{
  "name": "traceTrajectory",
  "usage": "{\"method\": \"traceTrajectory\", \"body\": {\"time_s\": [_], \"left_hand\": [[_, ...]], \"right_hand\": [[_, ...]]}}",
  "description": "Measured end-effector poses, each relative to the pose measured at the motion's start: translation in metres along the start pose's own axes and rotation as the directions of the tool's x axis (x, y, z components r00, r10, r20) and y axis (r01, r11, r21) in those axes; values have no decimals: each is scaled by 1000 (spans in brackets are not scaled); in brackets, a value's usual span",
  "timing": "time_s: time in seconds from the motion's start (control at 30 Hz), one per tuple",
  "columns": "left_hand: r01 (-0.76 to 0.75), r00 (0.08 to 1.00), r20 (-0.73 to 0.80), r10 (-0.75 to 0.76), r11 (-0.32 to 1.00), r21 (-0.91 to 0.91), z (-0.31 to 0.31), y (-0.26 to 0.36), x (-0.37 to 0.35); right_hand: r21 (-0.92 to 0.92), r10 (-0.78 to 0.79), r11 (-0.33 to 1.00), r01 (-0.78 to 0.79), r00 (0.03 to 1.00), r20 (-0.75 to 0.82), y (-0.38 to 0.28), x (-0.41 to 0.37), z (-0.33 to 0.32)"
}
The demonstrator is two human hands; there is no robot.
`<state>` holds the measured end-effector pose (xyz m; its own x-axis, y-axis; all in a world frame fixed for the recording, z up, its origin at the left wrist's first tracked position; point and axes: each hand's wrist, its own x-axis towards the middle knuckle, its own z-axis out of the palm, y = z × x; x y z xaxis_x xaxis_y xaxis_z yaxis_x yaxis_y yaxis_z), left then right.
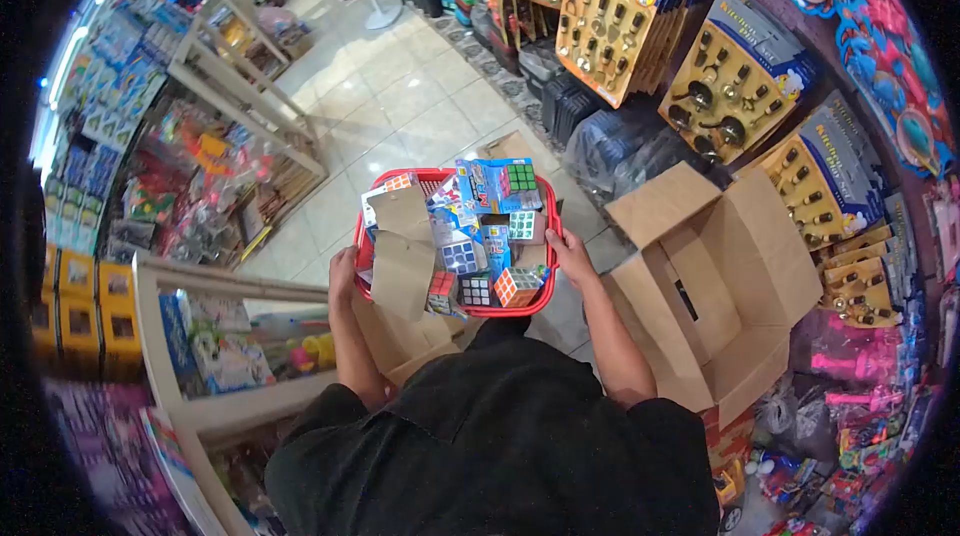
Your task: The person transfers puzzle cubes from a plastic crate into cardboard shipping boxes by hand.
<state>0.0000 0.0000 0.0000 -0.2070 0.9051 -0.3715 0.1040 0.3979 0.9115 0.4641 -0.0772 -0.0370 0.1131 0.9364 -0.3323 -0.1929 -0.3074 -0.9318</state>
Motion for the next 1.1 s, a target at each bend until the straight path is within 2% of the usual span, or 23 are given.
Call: {"method": "traceTrajectory", "body": {"time_s": [0.07,0.1,0.2,0.3,0.33,0.37,0.47,0.57,0.6,0.7,0.77,0.87,0.9,0.97,1.0,1.1], "left_hand": [[-5,998,-66,-2,996,-92,1,5,-19],[-28,991,-134,30,999,22,-45,1,-101],[-92,968,-225,108,992,82,-57,-28,-168],[-88,973,-215,81,996,-21,-72,-39,-228],[-111,975,-202,93,991,-79,-75,-41,-248],[-77,981,-186,56,991,-113,-84,-48,-265],[-25,994,-110,4,981,-192,-103,-70,-299],[-51,991,-132,20,970,-239,-97,-71,-335],[-47,995,-99,24,972,-228,-97,-68,-347],[-28,999,-36,18,946,-323,-99,-77,-367],[-67,998,-30,61,955,-288,-105,-81,-374],[-99,995,-3,103,943,-319,-111,-92,-388],[-111,992,18,122,946,-305,-110,-83,-399],[-31,998,41,49,935,-354,-101,-74,-418],[-61,995,55,84,939,-339,-96,-80,-414],[-100,978,151,146,956,-274,-86,-99,-409]], "right_hand": [[22,-28,999,26,998,48,-13,12,4],[94,-34,995,26,996,83,22,-58,23],[23,-92,996,91,993,73,16,-107,15],[14,-52,999,52,999,2,7,-153,22],[110,-29,994,22,997,67,6,-168,21],[96,-25,995,18,997,74,6,-188,21],[45,-78,996,76,996,47,4,-233,16],[191,-43,980,51,998,-43,-10,-279,25],[110,-28,994,26,999,21,-5,-291,16],[124,-94,987,100,994,-59,1,-326,14],[114,-119,985,131,987,-109,-2,-356,16],[151,-40,986,64,987,-158,11,-406,9],[171,-42,982,74,982,-185,13,-427,8],[218,-76,968,126,971,-226,16,-461,12],[224,-80,963,149,953,-292,12,-477,18],[291,-51,944,152,943,-328,45,-516,-3]]}}
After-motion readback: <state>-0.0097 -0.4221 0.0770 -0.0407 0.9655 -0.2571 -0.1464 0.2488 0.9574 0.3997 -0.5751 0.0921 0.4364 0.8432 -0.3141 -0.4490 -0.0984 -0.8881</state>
